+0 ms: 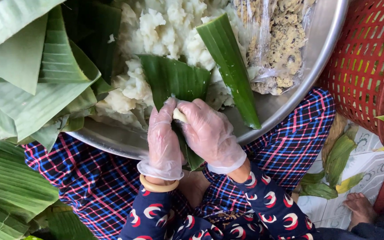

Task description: Wrapping dough and filling in banana leaves to prepare traditional food

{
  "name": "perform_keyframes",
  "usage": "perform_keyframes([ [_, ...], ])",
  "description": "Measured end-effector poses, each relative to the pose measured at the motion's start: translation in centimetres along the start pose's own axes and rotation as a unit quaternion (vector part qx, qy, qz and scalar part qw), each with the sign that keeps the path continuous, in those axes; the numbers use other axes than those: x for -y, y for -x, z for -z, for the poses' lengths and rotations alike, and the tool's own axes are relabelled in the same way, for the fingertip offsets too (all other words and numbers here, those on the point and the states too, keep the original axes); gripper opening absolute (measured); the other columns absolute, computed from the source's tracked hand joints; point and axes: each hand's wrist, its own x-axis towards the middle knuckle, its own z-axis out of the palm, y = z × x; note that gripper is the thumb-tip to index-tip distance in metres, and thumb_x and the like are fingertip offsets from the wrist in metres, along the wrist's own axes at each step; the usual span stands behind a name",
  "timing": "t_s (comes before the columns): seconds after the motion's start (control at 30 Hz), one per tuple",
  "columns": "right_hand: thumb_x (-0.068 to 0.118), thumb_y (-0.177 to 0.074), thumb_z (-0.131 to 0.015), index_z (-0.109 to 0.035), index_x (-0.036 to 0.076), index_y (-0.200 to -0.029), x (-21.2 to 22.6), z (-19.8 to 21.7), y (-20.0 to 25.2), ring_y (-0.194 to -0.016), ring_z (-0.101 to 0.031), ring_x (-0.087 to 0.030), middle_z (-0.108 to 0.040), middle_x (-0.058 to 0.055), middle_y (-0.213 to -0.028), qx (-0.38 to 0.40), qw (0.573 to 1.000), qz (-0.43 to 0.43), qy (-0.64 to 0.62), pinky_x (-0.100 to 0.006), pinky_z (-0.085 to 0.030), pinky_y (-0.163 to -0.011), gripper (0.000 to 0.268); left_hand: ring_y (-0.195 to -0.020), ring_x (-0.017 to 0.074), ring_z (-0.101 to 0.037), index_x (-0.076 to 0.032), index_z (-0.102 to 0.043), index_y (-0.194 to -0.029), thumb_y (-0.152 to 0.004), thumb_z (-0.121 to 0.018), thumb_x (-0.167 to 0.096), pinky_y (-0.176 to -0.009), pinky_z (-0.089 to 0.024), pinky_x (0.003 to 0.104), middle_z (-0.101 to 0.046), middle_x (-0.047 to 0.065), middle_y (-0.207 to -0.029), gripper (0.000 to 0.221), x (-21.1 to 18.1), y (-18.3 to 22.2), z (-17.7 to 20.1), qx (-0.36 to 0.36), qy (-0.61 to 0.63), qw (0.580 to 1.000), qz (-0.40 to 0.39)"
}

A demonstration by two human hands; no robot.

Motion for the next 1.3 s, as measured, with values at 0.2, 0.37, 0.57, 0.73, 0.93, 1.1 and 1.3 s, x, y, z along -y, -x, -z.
perform_keyframes([
  [0.2, 0.002, -0.089, -0.064, -0.064, 0.013, -0.123, 0.2, -0.2, 0.1, -0.077, -0.067, -0.038, -0.057, -0.010, -0.092, -0.007, 1.000, -0.018, 0.023, -0.048, -0.060, -0.066, 0.036, -0.068, 0.0200, -0.060, -0.001, -0.069, -0.098, -0.093, -0.071, -0.017, -0.064, -0.058, 0.032, -0.061, 0.013, -0.076, 0.017, 0.0, 0.1, 0.2, 0.018, -0.008, 1.000, -0.010],
  [0.37, -0.001, -0.086, -0.064, -0.066, 0.014, -0.116, -0.3, -0.3, -0.1, -0.074, -0.066, -0.036, -0.055, -0.008, -0.085, 0.000, 1.000, -0.020, -0.010, -0.042, -0.059, -0.063, 0.033, -0.067, 0.0183, -0.061, -0.001, -0.068, -0.097, -0.094, -0.071, -0.015, -0.064, -0.059, 0.030, -0.062, 0.012, -0.076, 0.014, 1.5, -1.7, 1.5, 0.036, 0.004, 0.999, -0.012],
  [0.57, -0.001, -0.087, -0.064, -0.064, 0.013, -0.116, 0.3, 0.1, -0.3, -0.075, -0.065, -0.039, -0.054, -0.010, -0.087, -0.012, 1.000, -0.007, 0.002, -0.046, -0.057, -0.063, 0.032, -0.069, 0.0164, -0.061, -0.002, -0.066, -0.094, -0.097, -0.066, -0.015, -0.066, -0.059, 0.029, -0.062, 0.011, -0.077, 0.013, 1.8, -1.4, 1.5, 0.099, 0.005, 0.994, -0.048],
  [0.73, 0.001, -0.092, -0.062, -0.066, 0.014, -0.113, 0.5, 0.0, -0.4, -0.075, -0.065, -0.039, -0.055, -0.009, -0.085, -0.023, 1.000, -0.006, 0.014, -0.044, -0.057, -0.062, 0.025, -0.069, 0.0161, -0.062, -0.002, -0.066, -0.093, -0.098, -0.066, -0.013, -0.068, -0.059, 0.027, -0.061, 0.010, -0.075, 0.012, 1.4, -1.1, 1.5, 0.102, 0.025, 0.994, -0.044],
  [0.93, -0.009, -0.088, -0.065, -0.067, 0.005, -0.116, 0.3, 0.0, 0.2, -0.078, -0.068, -0.030, -0.061, -0.012, -0.092, -0.041, 0.999, -0.011, 0.009, -0.039, -0.062, -0.071, 0.031, -0.067, 0.0167, -0.063, -0.003, -0.069, -0.096, -0.094, -0.070, -0.016, -0.062, -0.058, 0.029, -0.066, 0.011, -0.076, 0.013, 0.2, 0.2, 0.1, 0.068, -0.013, 0.998, -0.008],
  [1.1, -0.014, -0.087, -0.066, -0.066, 0.000, -0.118, -1.2, 0.3, -0.6, -0.097, -0.072, -0.036, -0.068, -0.019, -0.104, -0.033, 0.987, -0.045, -0.148, -0.047, -0.061, -0.087, 0.034, -0.069, 0.0173, -0.063, -0.004, -0.070, -0.103, -0.092, -0.069, -0.017, -0.063, -0.059, 0.032, -0.064, 0.009, -0.079, 0.017, -1.4, 1.7, -1.2, 0.068, -0.014, 0.998, 0.002],
  [1.3, 0.015, -0.084, -0.085, -0.037, 0.010, -0.156, -0.1, 3.6, -0.2, -0.128, -0.056, -0.035, -0.049, -0.017, -0.136, 0.129, 0.989, -0.068, -0.018, -0.042, -0.043, -0.116, 0.086, -0.137, 0.0211, -0.054, -0.016, -0.070, -0.129, -0.091, -0.047, -0.026, -0.119, -0.036, 0.033, -0.058, 0.016, -0.143, 0.046, 0.7, -0.7, 2.0, 0.055, -0.319, 0.945, -0.055],
])
